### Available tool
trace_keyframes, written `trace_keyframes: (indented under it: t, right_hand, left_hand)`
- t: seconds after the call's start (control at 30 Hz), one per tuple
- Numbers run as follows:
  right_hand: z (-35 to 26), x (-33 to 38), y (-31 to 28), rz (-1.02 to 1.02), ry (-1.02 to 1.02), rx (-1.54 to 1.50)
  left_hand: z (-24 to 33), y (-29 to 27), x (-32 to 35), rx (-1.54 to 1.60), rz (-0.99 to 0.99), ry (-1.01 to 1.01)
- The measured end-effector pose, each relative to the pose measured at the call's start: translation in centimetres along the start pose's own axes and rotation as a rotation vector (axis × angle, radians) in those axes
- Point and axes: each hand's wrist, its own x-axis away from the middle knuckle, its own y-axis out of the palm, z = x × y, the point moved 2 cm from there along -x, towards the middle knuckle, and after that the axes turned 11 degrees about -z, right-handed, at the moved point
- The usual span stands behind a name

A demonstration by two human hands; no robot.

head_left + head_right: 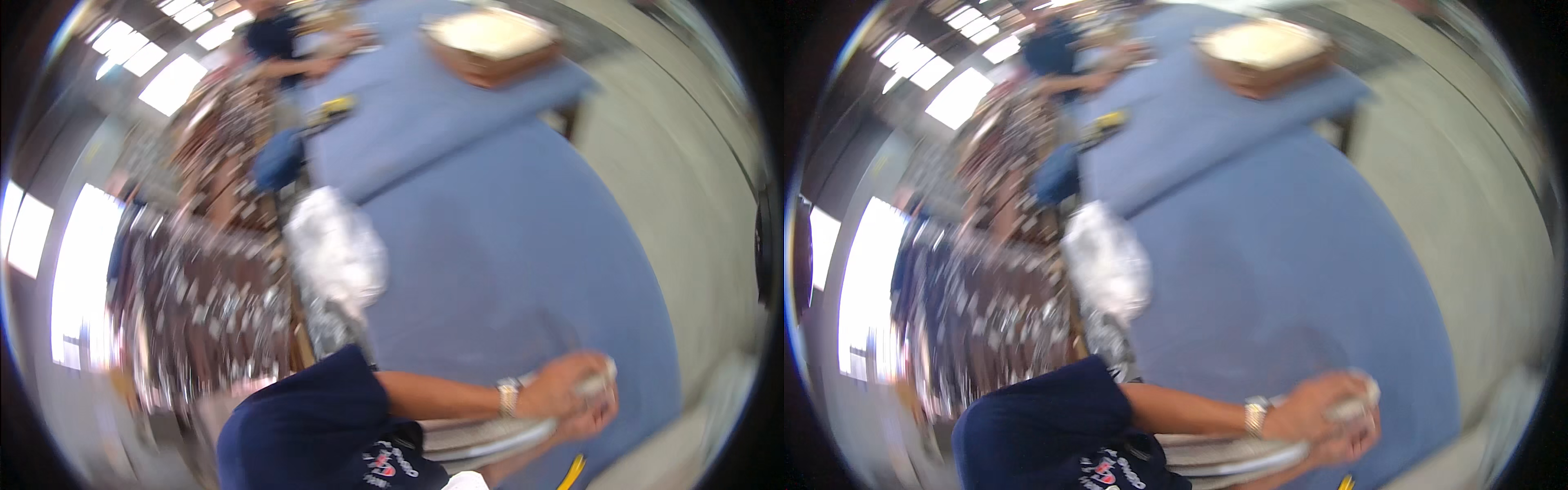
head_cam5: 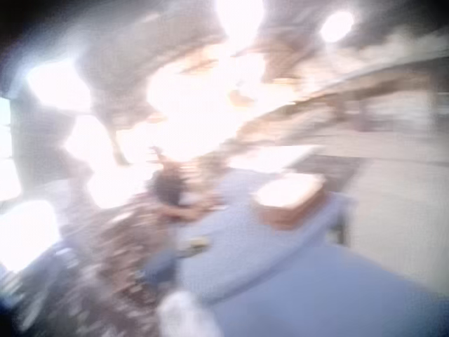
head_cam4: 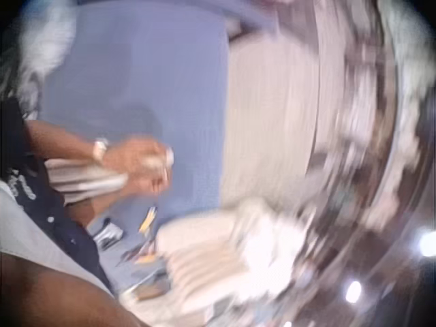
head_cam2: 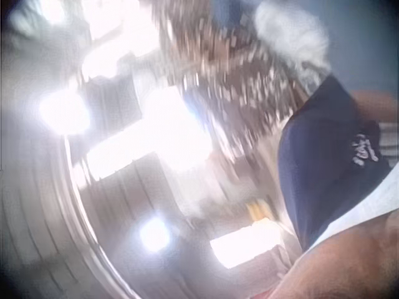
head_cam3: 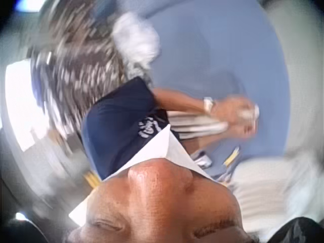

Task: The person trims excess fabric from a cushion cover using a utility knife, then inserts a foam cushion into the cover and secures it with a staple gun. The person repeats this process for multiple cushions on a workbench.

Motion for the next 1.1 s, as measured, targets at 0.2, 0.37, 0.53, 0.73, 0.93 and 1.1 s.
trace_keyframes:
  t: [0.2, 0.37, 0.53, 0.73, 0.93, 1.1]
  right_hand:
    - [-2.5, -0.2, 3.0, -0.201, -0.066, 0.211]
    - [-3.6, -0.6, 4.3, -0.302, -0.063, 0.255]
    - [-4.2, -1.5, 5.2, -0.357, -0.074, 0.301]
    - [-5.1, -2.0, 5.3, -0.458, -0.057, 0.400]
    - [-5.9, -2.0, 4.7, -0.553, -0.010, 0.523]
    - [-4.9, -3.3, 3.7, -0.587, -0.076, 0.641]
  left_hand:
    - [2.3, -1.6, 3.1, -0.019, 0.192, -0.064]
    - [1.3, -3.4, 2.1, -0.113, 0.294, -0.235]
    - [0.0, -3.5, 0.7, -0.125, 0.303, -0.036]
    - [1.6, -5.9, 0.1, -0.060, 0.066, -0.169]
    - [-0.7, -5.3, -1.1, -0.222, 0.111, 0.021]
    - [-1.0, -4.9, -1.7, -0.303, 0.076, 0.007]
